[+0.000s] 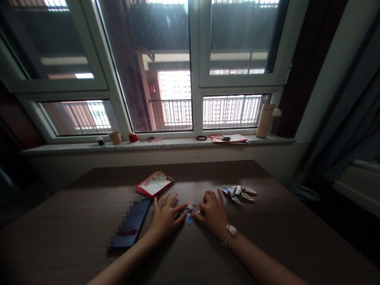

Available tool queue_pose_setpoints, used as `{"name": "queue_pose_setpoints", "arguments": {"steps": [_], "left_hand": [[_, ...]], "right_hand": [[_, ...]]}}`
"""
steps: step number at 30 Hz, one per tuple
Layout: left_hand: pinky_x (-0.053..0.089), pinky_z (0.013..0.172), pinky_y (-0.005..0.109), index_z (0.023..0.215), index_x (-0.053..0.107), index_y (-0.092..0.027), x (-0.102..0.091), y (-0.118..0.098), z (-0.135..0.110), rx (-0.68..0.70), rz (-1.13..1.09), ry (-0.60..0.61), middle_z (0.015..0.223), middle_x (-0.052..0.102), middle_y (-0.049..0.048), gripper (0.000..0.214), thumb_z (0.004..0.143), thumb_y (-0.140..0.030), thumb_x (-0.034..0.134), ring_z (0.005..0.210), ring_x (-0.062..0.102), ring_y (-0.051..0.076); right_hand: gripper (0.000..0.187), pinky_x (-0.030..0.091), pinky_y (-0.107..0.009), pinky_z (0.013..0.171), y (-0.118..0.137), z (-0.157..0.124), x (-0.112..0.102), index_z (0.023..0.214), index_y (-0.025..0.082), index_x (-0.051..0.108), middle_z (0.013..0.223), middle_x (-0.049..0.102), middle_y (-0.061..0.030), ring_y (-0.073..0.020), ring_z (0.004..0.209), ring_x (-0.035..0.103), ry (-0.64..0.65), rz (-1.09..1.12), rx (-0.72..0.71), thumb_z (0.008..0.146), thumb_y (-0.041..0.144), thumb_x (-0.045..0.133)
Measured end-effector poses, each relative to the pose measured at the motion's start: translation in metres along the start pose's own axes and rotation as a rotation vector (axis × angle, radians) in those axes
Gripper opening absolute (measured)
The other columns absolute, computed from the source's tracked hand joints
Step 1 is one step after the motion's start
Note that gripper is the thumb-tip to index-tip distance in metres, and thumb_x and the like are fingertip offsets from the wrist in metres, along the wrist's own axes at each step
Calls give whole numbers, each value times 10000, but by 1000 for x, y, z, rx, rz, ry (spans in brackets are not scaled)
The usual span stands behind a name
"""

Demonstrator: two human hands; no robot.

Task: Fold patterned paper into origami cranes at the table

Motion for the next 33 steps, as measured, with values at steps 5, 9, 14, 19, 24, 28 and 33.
{"name": "queue_pose_setpoints", "arguments": {"steps": [5, 9, 14, 19, 24, 28, 33], "left_hand": [[8, 1056, 751, 1212, 566, -553, 3, 3, 0, 5, -10, 7, 1529, 381, -10, 359, 870, -617, 477, 1429, 234, 366], [1, 1054, 756, 1210, 574, -542, 5, 5, 1, 12, -36, 5, 1541, 359, -16, 350, 875, -595, 487, 1436, 211, 368], [25, 1065, 747, 1225, 573, -507, 7, 4, 3, 26, -67, 37, 1561, 319, 0, 361, 881, -576, 490, 1447, 187, 355], [-16, 1068, 745, 1291, 530, -452, 9, 4, 5, 37, -48, 76, 1571, 297, 25, 412, 916, -571, 408, 1458, 171, 332], [-43, 1051, 760, 1376, 412, -492, 12, 4, 5, 66, -6, 139, 1603, 202, 10, 438, 944, -536, 361, 1466, 138, 345], [-48, 1046, 760, 1399, 369, -496, 14, 6, 5, 78, 5, 147, 1610, 168, 25, 462, 944, -564, 329, 1472, 114, 339], [-46, 1045, 758, 1381, 398, -501, 14, 7, 7, 65, 4, 135, 1614, 143, 34, 459, 934, -584, 336, 1474, 111, 335]], "right_hand": [[328, 154, -545, 1136, -2, -2, 1, 725, 226, 671, 953, 601, -54, -268, 1163, 464, 7, -8, 11, 851, 521, 604], [317, 208, -543, 1126, -3, -1, 2, 817, 201, 649, 1017, 588, -74, -268, 1109, 496, 8, 21, 73, 826, 517, 631], [365, 276, -502, 1115, -3, 1, 7, 1192, 263, 593, 1175, 557, -83, -258, 1175, 475, 121, 157, 10, 858, 411, 611], [390, 219, -551, 1135, -4, 2, 14, 1305, 369, 529, 1323, 489, -76, -284, 1312, 369, 241, 146, -2, 919, 419, 511], [414, 199, -563, 1139, -5, 3, 17, 1350, 423, 473, 1381, 448, -68, -288, 1344, 338, 299, 132, 9, 936, 445, 472], [431, 183, -569, 1142, -6, 4, 19, 1367, 469, 432, 1405, 428, -48, -293, 1364, 310, 327, 128, 30, 938, 441, 467], [421, 168, -542, 1156, -3, 4, 18, 1342, 437, 481, 1396, 426, -55, -287, 1369, 306, 328, 152, 51, 922, 420, 500]]}}
Point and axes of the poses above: each hand's wrist, its own z-axis towards the middle knuckle, its own x-axis out of the palm, y = z × x, the point moved 2 cm from there along z, towards the middle knuckle
